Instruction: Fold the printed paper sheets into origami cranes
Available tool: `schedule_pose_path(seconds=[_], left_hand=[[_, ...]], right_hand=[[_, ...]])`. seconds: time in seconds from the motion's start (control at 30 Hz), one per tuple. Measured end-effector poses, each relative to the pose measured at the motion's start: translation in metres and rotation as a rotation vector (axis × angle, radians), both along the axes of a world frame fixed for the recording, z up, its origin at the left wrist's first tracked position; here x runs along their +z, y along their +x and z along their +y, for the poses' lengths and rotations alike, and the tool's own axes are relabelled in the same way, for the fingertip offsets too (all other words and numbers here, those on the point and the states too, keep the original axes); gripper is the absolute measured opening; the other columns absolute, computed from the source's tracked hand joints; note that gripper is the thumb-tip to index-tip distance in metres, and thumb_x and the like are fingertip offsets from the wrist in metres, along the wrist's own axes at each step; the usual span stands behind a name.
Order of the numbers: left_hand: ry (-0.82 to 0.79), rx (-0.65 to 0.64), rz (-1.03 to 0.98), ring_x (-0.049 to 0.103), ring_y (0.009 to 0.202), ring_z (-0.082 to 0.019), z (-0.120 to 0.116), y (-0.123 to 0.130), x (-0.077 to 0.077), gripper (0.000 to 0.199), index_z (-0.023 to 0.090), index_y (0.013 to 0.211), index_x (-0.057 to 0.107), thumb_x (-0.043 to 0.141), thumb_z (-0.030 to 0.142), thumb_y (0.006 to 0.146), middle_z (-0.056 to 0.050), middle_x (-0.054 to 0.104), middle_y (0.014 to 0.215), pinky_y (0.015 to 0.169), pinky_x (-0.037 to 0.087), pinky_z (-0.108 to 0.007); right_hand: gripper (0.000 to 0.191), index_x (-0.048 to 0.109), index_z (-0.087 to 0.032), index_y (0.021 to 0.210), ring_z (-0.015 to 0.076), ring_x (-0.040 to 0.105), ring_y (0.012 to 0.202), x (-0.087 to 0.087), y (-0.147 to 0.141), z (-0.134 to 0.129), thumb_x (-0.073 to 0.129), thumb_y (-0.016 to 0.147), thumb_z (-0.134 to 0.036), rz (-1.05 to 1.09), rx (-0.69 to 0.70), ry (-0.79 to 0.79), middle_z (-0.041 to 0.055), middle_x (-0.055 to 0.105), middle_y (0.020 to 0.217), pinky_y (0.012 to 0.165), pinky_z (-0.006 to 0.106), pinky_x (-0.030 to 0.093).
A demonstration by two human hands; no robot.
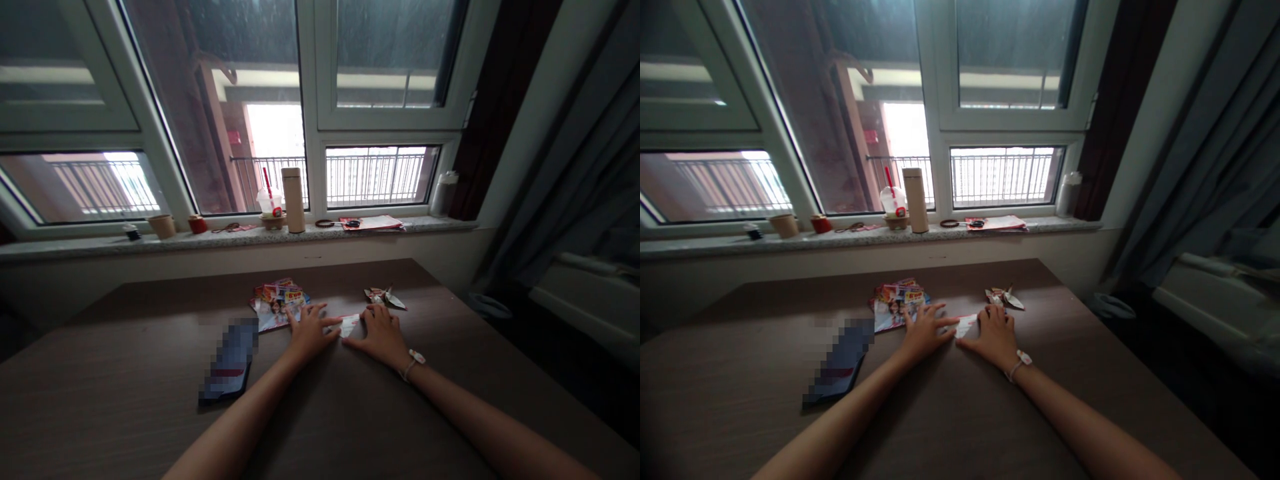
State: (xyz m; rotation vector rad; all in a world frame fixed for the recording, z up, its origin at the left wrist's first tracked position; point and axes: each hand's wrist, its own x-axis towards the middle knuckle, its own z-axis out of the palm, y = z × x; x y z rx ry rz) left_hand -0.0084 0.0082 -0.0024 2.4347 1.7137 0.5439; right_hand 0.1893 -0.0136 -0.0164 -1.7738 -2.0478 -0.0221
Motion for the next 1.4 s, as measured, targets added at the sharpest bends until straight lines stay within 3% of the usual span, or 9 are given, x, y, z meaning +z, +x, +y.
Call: schedule_pose_path(seconds=[0.1,0.23,0.4,0.57,0.8,1.27,1.4], left_hand=[[0.010,-0.002,-0.006,0.037,0.135,-0.037,-0.001,0.000,0.000,0.024,0.048,0.107,0.071,0.064,0.048,0.084,0.000,0.050,0.144,0.103,-0.009,-0.080],[0.039,-0.005,-0.034,0.039,0.134,-0.034,-0.001,-0.001,0.000,0.021,0.045,0.102,0.074,0.065,0.049,0.083,0.000,0.053,0.142,0.104,-0.011,-0.078],[0.041,-0.018,-0.070,0.040,0.134,-0.034,0.001,-0.003,-0.001,0.020,0.041,0.095,0.076,0.071,0.051,0.078,0.000,0.054,0.140,0.106,-0.012,-0.077],[0.040,-0.027,-0.063,0.039,0.135,-0.033,0.002,-0.003,-0.003,0.023,0.039,0.095,0.075,0.073,0.053,0.076,0.001,0.054,0.140,0.106,-0.013,-0.076],[-0.055,-0.005,-0.046,0.034,0.138,-0.037,0.005,-0.005,-0.001,0.038,0.043,0.110,0.071,0.072,0.056,0.075,-0.003,0.049,0.146,0.106,-0.007,-0.078],[-0.099,-0.064,-0.010,0.032,0.139,-0.038,0.005,-0.009,0.009,0.036,0.047,0.106,0.072,0.077,0.052,0.071,0.000,0.046,0.148,0.105,-0.003,-0.078],[-0.114,-0.068,0.003,0.032,0.140,-0.038,0.003,-0.011,0.009,0.039,0.045,0.112,0.070,0.075,0.052,0.073,-0.003,0.045,0.149,0.104,-0.004,-0.079]], right_hand=[[0.064,0.064,-0.018,0.108,0.0348,0.043,0.125,-0.001,0.001,-0.001,0.061,0.074,-0.072,-0.006,0.008,0.045,0.0171,0.054,0.130,0.100,0.051,0.033],[0.036,0.069,-0.022,0.097,0.0306,0.044,0.125,0.003,0.002,-0.003,0.055,0.088,-0.055,0.003,0.011,0.123,0.0124,0.058,0.125,0.100,0.049,0.033],[0.022,0.071,-0.023,0.088,0.0281,0.046,0.122,0.006,0.002,-0.005,0.058,0.090,-0.041,0.006,0.030,0.195,0.0104,0.061,0.119,0.099,0.046,0.034],[0.018,0.071,-0.023,0.089,0.0277,0.047,0.120,0.004,0.002,-0.004,0.059,0.089,-0.036,0.008,0.045,0.215,0.0096,0.062,0.117,0.098,0.044,0.036],[0.024,0.070,-0.023,0.088,0.0305,0.047,0.117,0.005,0.001,0.000,0.064,0.084,-0.046,-0.002,-0.011,0.190,0.0102,0.062,0.115,0.095,0.046,0.037],[0.016,0.070,-0.022,0.085,0.0321,0.047,0.115,0.006,0.011,0.015,0.058,0.087,-0.031,-0.045,-0.112,0.203,0.0129,0.060,0.118,0.092,0.046,0.041],[0.017,0.070,-0.021,0.087,0.0314,0.046,0.117,0.008,0.012,0.013,0.056,0.088,-0.031,-0.036,-0.084,0.209,0.0123,0.060,0.118,0.093,0.046,0.040]])
